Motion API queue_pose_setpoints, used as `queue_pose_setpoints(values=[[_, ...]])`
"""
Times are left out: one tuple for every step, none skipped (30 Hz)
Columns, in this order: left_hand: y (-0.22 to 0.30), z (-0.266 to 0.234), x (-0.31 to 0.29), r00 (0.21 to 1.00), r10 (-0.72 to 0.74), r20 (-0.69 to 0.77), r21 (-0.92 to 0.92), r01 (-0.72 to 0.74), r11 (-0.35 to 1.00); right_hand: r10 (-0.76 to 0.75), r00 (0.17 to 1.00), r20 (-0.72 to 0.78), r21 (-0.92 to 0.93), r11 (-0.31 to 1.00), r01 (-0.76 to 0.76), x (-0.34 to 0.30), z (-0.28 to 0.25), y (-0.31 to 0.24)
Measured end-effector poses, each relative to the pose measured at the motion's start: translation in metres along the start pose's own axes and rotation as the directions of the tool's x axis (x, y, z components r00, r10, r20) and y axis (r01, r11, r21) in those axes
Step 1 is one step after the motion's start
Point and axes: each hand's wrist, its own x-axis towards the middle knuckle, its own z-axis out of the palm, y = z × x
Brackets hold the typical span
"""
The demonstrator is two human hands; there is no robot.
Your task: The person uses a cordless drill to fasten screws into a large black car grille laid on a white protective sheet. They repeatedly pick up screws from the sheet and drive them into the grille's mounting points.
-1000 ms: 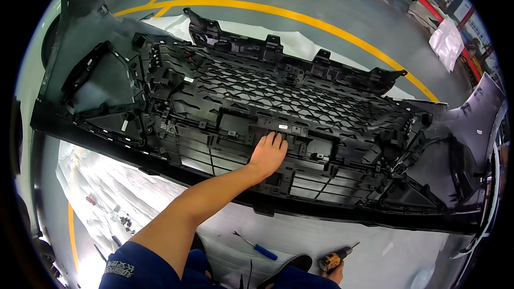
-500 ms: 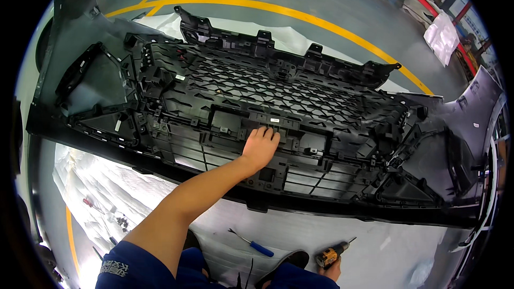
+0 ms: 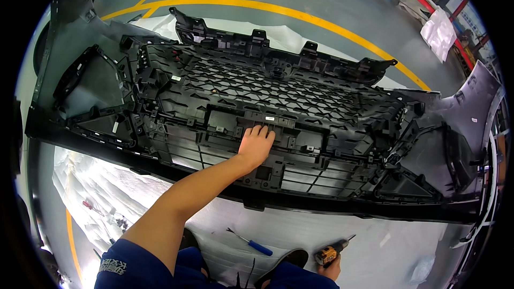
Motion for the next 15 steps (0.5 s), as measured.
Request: queue_pose_setpoints(values=[[0.0, 0.0, 0.001, 1.0, 0.003, -0.001, -0.005, -0.003, 1.0, 0.007, 1.0, 0.002, -0.006, 1.0, -0.007, 0.0, -0.002, -0.003], [0.001, 0.001, 0.002, 1.0, 0.007, -0.002, -0.009, -0.007, 1.0, 0.002, 1.0, 0.005, -0.002, 1.0, -0.002, 0.001, -0.003, -0.004], [0.001, 0.003, 0.002, 1.0, 0.019, -0.016, -0.002, -0.019, 1.0, 0.003, 1.0, 0.004, 0.001, 1.0, -0.003, 0.0, -0.005, -0.006], [0.001, 0.006, 0.003, 0.999, 0.029, -0.031, 0.005, -0.029, 1.0, 0.003, 1.0, 0.002, 0.004, 1.0, -0.003, 0.0, -0.007, -0.008], [-0.001, 0.008, 0.004, 0.998, 0.039, -0.048, 0.012, -0.038, 0.999, 0.019, 1.0, 0.018, 0.016, 1.0, -0.019, 0.003, -0.008, -0.012], [-0.001, 0.007, 0.002, 0.998, 0.049, -0.036, -0.001, -0.049, 0.999, 0.038, 0.999, 0.036, 0.023, 0.999, -0.039, 0.003, -0.012, -0.019], [-0.004, 0.005, 0.001, 0.998, 0.054, -0.027, -0.013, -0.054, 0.998, 0.053, 0.997, 0.055, 0.03, 0.998, -0.055, 0.003, -0.015, -0.024], [-0.008, 0.003, 0.002, 0.998, 0.053, -0.02, -0.025, -0.053, 0.998, 0.053, 0.997, 0.063, 0.037, 0.998, -0.055, 0.006, -0.017, -0.027], [-0.012, -0.004, 0.0, 0.998, 0.06, 0.007, -0.088, -0.06, 0.994, -0.012, 1.0, 0.01, 0.039, 0.999, 0.012, 0.004, -0.016, -0.026], [-0.02, -0.013, -0.005, 0.998, 0.053, 0.036, -0.143, -0.047, 0.989, -0.101, 0.995, -0.027, 0.037, 0.994, 0.102, 0.008, -0.011, -0.019], [-0.033, -0.021, -0.016, 0.998, 0.022, 0.062, -0.198, -0.01, 0.98, -0.194, 0.979, -0.06, 0.03, 0.98, 0.196, 0.011, -0.004, -0.009], [-0.047, -0.025, -0.032, 0.999, -0.002, 0.044, -0.298, 0.015, 0.955, -0.214, 0.976, -0.032, 0.028, 0.976, 0.215, 0.019, -0.005, -0.021], [-0.047, -0.061, -0.035, 0.994, 0.069, 0.083, -0.412, -0.028, 0.911, -0.211, 0.977, -0.022, 0.013, 0.977, 0.212, 0.028, -0.006, -0.032], [-0.042, -0.098, -0.042, 0.98, 0.169, 0.107, -0.348, -0.122, 0.929, -0.228, 0.974, -0.003, 0.007, 0.974, 0.228, 0.043, -0.004, -0.05], [-0.043, -0.108, -0.063, 0.963, 0.267, 0.027, -0.352, -0.24, 0.904, -0.289, 0.956, 0.041, 0.02, 0.957, 0.289, 0.06, 0.001, -0.081]])
